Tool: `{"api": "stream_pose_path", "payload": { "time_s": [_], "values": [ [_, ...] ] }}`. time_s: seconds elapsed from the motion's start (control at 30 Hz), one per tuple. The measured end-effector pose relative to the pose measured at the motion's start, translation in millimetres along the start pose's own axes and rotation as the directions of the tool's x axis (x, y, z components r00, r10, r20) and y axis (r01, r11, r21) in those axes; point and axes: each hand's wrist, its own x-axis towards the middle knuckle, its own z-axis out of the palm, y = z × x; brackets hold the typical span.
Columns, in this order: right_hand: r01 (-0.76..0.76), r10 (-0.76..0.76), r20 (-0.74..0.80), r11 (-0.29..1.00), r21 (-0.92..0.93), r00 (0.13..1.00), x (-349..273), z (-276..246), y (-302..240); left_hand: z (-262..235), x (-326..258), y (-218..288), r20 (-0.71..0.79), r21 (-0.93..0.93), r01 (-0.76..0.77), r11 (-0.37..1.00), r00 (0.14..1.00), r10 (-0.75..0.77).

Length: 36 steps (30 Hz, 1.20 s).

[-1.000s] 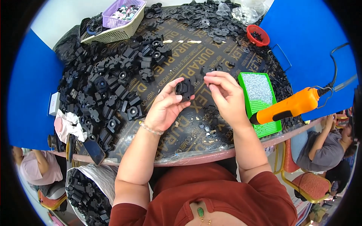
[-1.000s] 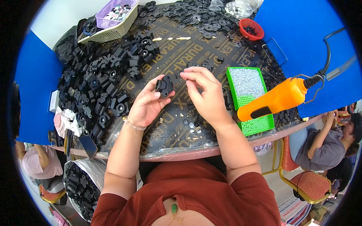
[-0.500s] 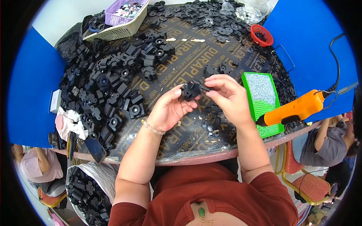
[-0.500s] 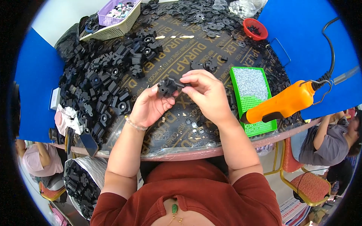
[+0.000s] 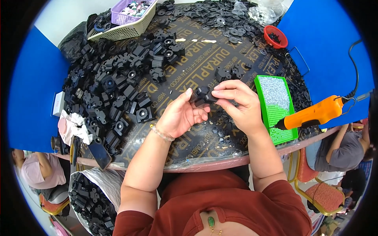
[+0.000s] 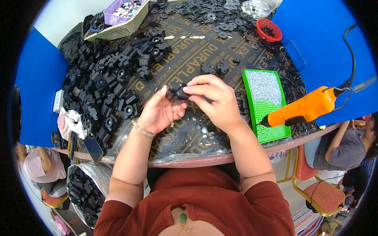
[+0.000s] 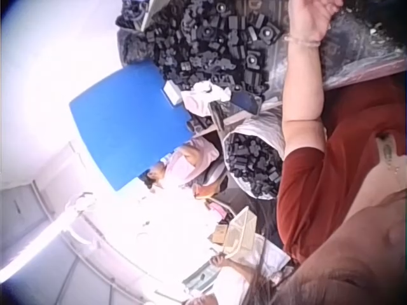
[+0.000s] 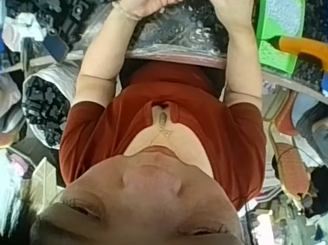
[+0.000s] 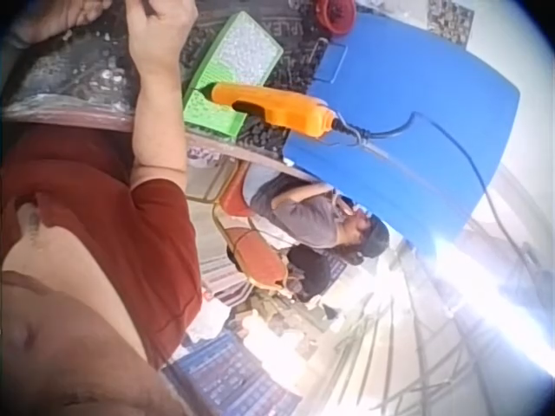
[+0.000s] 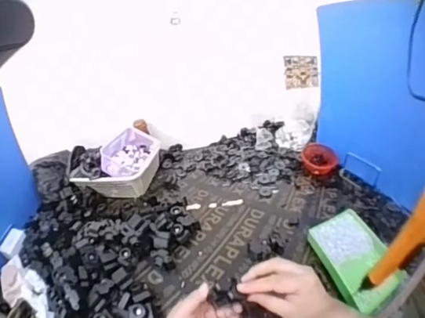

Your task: Assembling small plastic components using an electric screwdriver.

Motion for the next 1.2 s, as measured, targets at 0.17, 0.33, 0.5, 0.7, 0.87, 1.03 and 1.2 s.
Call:
{"api": "stream_pose_path", "payload": {
  "time_s": [0.17,0.33,0.5,0.7,0.87,1.03,1.2],
  "values": [
    [0.063,-0.066,-0.025,0.994,-0.087,0.998,-0.6,3.7,-3.9,0.5,-0.5,-0.9,-0.035,0.028,-0.047,0.999,0.998,0.048],
    [0.099,-0.104,-0.026,0.984,-0.150,0.994,0.2,3.7,-3.5,2.8,-1.7,0.5,-0.039,0.035,-0.042,0.999,0.998,0.043],
    [0.070,-0.077,-0.052,0.988,-0.138,0.996,0.3,5.7,-3.6,4.7,-1.4,-0.1,-0.055,0.027,-0.020,0.999,0.998,0.021],
    [0.167,-0.159,0.076,0.979,-0.116,0.984,2.3,0.8,-2.4,-0.4,-0.2,-1.7,0.048,-0.034,0.028,0.999,0.998,-0.026],
    [-0.202,0.196,0.070,0.976,0.086,0.978,-0.5,-0.3,-2.7,6.2,0.3,1.2,0.074,0.000,-0.103,0.995,0.992,0.103],
    [-0.663,0.510,0.425,0.615,0.428,0.748,-0.2,-6.8,13.5,3.4,-1.5,0.8,0.050,0.201,-0.115,0.973,0.993,0.108],
    [-0.412,0.410,0.057,0.911,0.014,0.910,0.9,5.5,25.8,-24.4,14.6,16.3,0.267,0.916,0.088,-0.392,0.595,0.758]
  ]
}}
